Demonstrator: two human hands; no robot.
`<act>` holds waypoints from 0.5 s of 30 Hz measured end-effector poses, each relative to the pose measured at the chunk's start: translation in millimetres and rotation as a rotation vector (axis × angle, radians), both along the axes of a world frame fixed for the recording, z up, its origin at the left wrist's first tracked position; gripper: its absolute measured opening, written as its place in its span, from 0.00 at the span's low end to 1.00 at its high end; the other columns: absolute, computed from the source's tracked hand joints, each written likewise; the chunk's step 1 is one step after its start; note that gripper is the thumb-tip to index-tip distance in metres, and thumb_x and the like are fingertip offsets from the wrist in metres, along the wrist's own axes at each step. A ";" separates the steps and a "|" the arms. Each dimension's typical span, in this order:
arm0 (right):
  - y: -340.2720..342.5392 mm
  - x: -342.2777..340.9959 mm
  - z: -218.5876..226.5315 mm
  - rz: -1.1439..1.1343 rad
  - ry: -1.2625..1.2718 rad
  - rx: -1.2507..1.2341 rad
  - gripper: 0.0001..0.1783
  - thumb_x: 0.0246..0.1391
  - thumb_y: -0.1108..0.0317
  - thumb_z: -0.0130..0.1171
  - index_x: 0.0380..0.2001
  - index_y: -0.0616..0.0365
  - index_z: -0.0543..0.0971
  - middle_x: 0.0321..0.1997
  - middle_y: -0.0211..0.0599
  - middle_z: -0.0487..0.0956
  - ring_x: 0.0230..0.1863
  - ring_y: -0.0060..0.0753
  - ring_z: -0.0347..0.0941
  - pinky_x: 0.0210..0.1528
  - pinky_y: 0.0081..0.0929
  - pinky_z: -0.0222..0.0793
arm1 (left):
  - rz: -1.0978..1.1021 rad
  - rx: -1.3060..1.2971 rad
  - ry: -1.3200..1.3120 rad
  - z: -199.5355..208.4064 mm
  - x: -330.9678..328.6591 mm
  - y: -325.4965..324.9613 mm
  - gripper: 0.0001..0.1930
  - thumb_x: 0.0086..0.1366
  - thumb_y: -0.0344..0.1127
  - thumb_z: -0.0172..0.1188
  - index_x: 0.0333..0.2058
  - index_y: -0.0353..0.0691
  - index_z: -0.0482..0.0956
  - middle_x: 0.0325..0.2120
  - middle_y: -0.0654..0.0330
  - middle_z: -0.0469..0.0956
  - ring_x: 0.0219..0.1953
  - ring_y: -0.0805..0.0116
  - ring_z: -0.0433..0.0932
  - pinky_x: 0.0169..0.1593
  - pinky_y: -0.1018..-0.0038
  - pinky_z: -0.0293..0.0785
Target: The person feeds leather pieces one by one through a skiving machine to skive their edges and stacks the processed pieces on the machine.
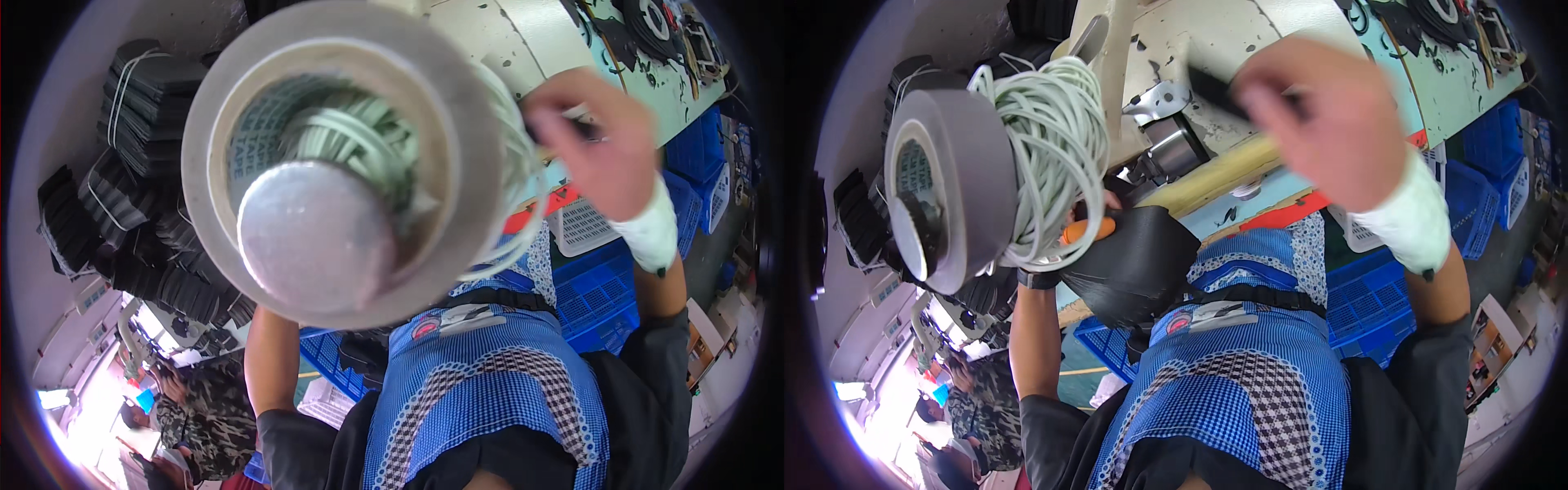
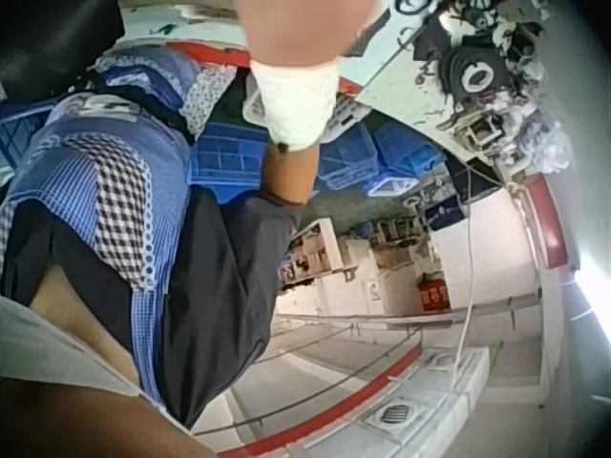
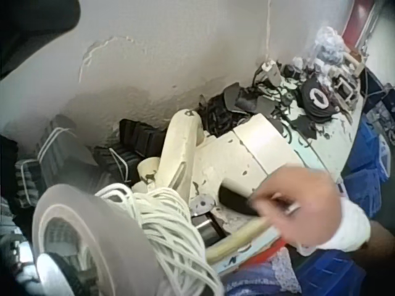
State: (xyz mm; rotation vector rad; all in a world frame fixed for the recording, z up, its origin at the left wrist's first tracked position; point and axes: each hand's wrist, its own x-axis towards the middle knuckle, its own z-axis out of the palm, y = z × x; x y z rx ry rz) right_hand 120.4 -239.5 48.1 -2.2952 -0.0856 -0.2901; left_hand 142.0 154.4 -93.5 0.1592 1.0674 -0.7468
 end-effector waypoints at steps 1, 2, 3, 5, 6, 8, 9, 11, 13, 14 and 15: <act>-9.3 -3.6 -1.6 -0.042 -0.099 -0.118 0.05 0.47 0.71 0.62 0.28 0.60 0.80 0.26 0.41 0.78 0.27 0.44 0.76 0.34 0.36 0.73 | -0.296 0.100 -0.544 16.5 -2.3 -12.8 0.27 0.67 0.44 0.51 0.63 0.43 0.61 0.56 0.54 0.66 0.61 0.58 0.65 0.64 0.60 0.64; -21.0 -2.1 -3.0 -0.092 -0.208 -0.231 0.05 0.47 0.71 0.63 0.28 0.60 0.80 0.27 0.41 0.79 0.29 0.44 0.76 0.35 0.36 0.74 | -0.307 0.080 -0.598 19.0 3.3 -18.3 0.27 0.69 0.45 0.47 0.64 0.44 0.58 0.60 0.53 0.64 0.62 0.57 0.64 0.65 0.58 0.63; -27.9 -2.6 -16.0 0.019 -0.124 -0.291 0.05 0.47 0.72 0.62 0.29 0.60 0.80 0.28 0.41 0.79 0.31 0.45 0.76 0.36 0.35 0.74 | -0.311 0.070 -0.643 23.4 5.0 -20.2 0.28 0.72 0.47 0.43 0.66 0.44 0.56 0.63 0.52 0.61 0.64 0.55 0.63 0.66 0.56 0.62; -22.0 -12.8 -41.3 0.161 0.007 -0.293 0.07 0.47 0.71 0.63 0.30 0.60 0.81 0.30 0.41 0.79 0.33 0.45 0.76 0.37 0.36 0.74 | -0.450 0.156 -0.846 17.1 7.5 -25.8 0.26 0.73 0.47 0.40 0.66 0.43 0.56 0.64 0.52 0.60 0.63 0.54 0.64 0.65 0.56 0.62; -14.7 -15.3 -44.6 0.164 0.006 -0.293 0.07 0.47 0.71 0.63 0.30 0.60 0.81 0.30 0.41 0.79 0.33 0.45 0.76 0.37 0.36 0.74 | -0.591 0.270 -1.003 16.2 9.5 -29.7 0.25 0.72 0.45 0.42 0.64 0.43 0.59 0.63 0.53 0.63 0.61 0.55 0.66 0.63 0.58 0.64; 3.0 -21.1 -47.6 0.275 0.097 -0.065 0.13 0.45 0.68 0.65 0.36 0.60 0.81 0.31 0.43 0.79 0.34 0.47 0.75 0.39 0.39 0.73 | -0.885 0.497 -1.307 18.7 13.1 -38.8 0.23 0.70 0.40 0.45 0.61 0.41 0.65 0.60 0.54 0.67 0.57 0.57 0.71 0.59 0.62 0.68; 13.4 -20.3 -52.7 0.268 0.100 -0.072 0.13 0.45 0.68 0.65 0.36 0.60 0.81 0.31 0.43 0.79 0.34 0.47 0.75 0.39 0.39 0.73 | -1.031 0.606 -1.460 20.3 15.1 -45.6 0.21 0.69 0.38 0.47 0.59 0.41 0.68 0.58 0.54 0.70 0.54 0.58 0.73 0.57 0.63 0.70; 25.3 -10.7 -63.1 0.347 0.077 -0.012 0.20 0.43 0.66 0.65 0.42 0.61 0.78 0.31 0.43 0.78 0.36 0.49 0.74 0.43 0.40 0.72 | -1.699 0.874 -1.768 34.7 24.0 -67.2 0.19 0.66 0.35 0.52 0.54 0.38 0.73 0.47 0.56 0.77 0.48 0.61 0.76 0.53 0.65 0.70; 25.2 -14.0 -55.4 0.254 0.178 -0.183 0.21 0.43 0.67 0.65 0.44 0.60 0.77 0.30 0.42 0.77 0.37 0.49 0.74 0.44 0.40 0.71 | -1.932 0.942 -1.628 25.8 28.8 -67.1 0.17 0.64 0.36 0.57 0.51 0.37 0.76 0.42 0.57 0.80 0.44 0.64 0.77 0.51 0.67 0.69; 21.2 -17.5 -42.7 0.277 0.310 -0.253 0.18 0.44 0.68 0.65 0.41 0.60 0.79 0.29 0.41 0.77 0.36 0.47 0.74 0.42 0.40 0.72 | -1.671 0.860 -1.539 17.9 19.6 -54.9 0.18 0.64 0.39 0.59 0.50 0.38 0.76 0.42 0.56 0.79 0.45 0.66 0.76 0.51 0.68 0.69; 15.3 -22.9 -23.5 0.248 0.197 -0.183 0.14 0.44 0.70 0.65 0.37 0.60 0.79 0.28 0.41 0.77 0.35 0.45 0.75 0.40 0.39 0.72 | -1.407 0.797 -1.450 20.8 6.5 -36.8 0.19 0.64 0.42 0.61 0.49 0.38 0.76 0.42 0.56 0.78 0.45 0.67 0.75 0.50 0.68 0.69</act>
